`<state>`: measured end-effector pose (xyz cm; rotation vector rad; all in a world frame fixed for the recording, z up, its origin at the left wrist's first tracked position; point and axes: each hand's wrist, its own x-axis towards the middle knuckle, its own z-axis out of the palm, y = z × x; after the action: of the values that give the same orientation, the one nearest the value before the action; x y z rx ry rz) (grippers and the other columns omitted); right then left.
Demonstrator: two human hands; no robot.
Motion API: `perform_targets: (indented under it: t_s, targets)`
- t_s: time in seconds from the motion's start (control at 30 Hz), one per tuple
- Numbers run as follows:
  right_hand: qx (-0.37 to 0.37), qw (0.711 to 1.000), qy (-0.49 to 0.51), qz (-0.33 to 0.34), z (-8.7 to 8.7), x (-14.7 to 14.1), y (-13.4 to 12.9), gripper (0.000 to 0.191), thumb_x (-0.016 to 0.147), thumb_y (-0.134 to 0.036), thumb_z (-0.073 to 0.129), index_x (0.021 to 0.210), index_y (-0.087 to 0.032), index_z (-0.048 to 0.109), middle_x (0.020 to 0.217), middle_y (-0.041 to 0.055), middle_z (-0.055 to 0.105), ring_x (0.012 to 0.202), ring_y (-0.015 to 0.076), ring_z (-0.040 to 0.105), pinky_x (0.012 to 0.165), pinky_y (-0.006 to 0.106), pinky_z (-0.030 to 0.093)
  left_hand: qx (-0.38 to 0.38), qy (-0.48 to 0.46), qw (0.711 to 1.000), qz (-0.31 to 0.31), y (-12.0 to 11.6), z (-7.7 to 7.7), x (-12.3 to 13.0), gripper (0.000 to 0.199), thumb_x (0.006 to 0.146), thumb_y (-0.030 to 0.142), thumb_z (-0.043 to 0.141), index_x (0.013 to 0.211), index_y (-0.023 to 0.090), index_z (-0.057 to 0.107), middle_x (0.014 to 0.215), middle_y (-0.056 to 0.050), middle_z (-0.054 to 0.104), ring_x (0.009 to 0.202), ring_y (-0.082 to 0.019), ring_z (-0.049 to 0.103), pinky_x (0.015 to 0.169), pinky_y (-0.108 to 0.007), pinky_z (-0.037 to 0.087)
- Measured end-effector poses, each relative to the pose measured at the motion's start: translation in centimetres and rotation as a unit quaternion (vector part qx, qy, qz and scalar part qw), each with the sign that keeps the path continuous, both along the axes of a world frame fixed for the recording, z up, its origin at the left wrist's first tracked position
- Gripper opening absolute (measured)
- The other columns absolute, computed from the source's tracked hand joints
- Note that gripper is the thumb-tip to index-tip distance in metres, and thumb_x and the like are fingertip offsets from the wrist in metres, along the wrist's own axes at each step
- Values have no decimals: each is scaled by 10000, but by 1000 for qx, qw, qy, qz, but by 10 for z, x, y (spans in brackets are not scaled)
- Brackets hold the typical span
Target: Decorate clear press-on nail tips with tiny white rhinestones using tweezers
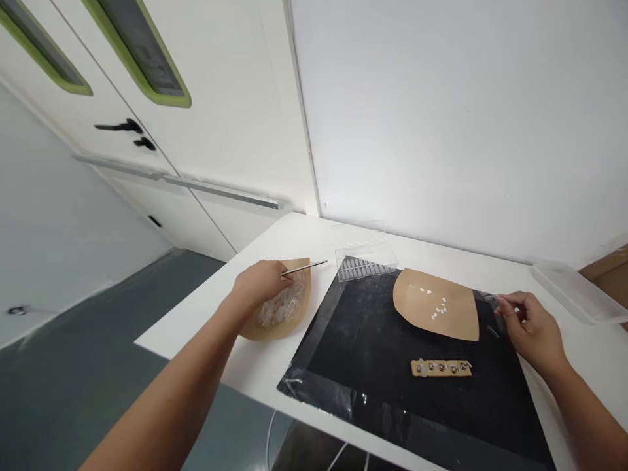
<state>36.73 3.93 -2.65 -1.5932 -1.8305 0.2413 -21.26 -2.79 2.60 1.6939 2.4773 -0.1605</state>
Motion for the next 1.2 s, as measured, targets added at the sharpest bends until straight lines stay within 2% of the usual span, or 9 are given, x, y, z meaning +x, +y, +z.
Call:
perform_targets:
  t_s: [0.27, 0.47, 0.63, 0.83, 0.93, 1.0, 1.07, 1.2]
  targets:
    - [17, 1000, -3, 8, 3, -1, -2, 419, 980, -643, 547, 1063, -252, 673, 862, 38, 759, 663, 211, 654, 627, 347, 482, 15, 19, 999, 37, -4, -7, 7, 404, 897, 458, 550, 1061, 183, 795, 1103, -191, 788, 962, -362, 733, 734, -367, 539]
    - [13, 1000, 0, 11, 1, 0, -1, 420, 978, -645, 559, 1078, -254, 676, 882, 31, 757, 665, 199, 655, 622, 340, 490, 16, 28, 999, 23, -8, -8, 12, 386, 925, 397, 514, 1026, 146, 789, 1109, -222, 780, 992, -381, 729, 766, -401, 553]
    - [9, 1000, -5, 16, 2, -1, -2, 419, 981, -645, 548, 1060, -252, 672, 872, 32, 752, 654, 198, 652, 623, 343, 486, 28, 18, 999, 17, -13, -10, 13, 371, 930, 393, 504, 979, 140, 771, 1086, -231, 773, 977, -370, 723, 761, -384, 543]
    - [1, 1000, -4, 23, 6, -4, -4, 422, 985, -628, 551, 1062, -232, 673, 879, 53, 751, 662, 209, 639, 639, 358, 485, 91, -33, 995, -3, -25, 2, 15, 432, 979, 464, 419, 1005, 162, 726, 1055, -188, 775, 949, -335, 716, 753, -357, 508]
    - [0, 1000, -1, 27, 7, -5, -4, 428, 979, -632, 547, 1043, -228, 674, 868, 58, 749, 683, 224, 650, 645, 365, 485, 134, -84, 987, -15, -37, 14, 19, 459, 987, 537, 411, 937, 181, 696, 927, -124, 772, 853, -284, 710, 702, -319, 486]
    - [1, 1000, 0, 32, 8, -5, -3, 426, 971, -633, 554, 1040, -230, 672, 861, 55, 745, 691, 225, 657, 648, 363, 486, 186, -169, 968, 6, -48, 21, 26, 472, 957, 610, 473, 841, 192, 659, 780, -73, 726, 726, -247, 671, 613, -295, 444]
    - [1, 999, -2, 38, 8, -5, -3, 423, 975, -635, 547, 1040, -235, 667, 857, 51, 743, 682, 224, 649, 649, 366, 485, 241, -286, 926, 53, -59, 26, 35, 465, 882, 652, 604, 776, 199, 613, 642, -20, 625, 590, -197, 576, 526, -273, 368]
    - [-1, 999, -5, 45, 8, -5, -4, 402, 991, -632, 525, 1026, -252, 651, 870, 53, 746, 698, 243, 644, 667, 391, 489, 274, -522, 800, 111, -77, 31, 52, 486, 781, 621, 788, 802, 205, 537, 549, 86, 371, 461, -85, 308, 454, -228, 228]
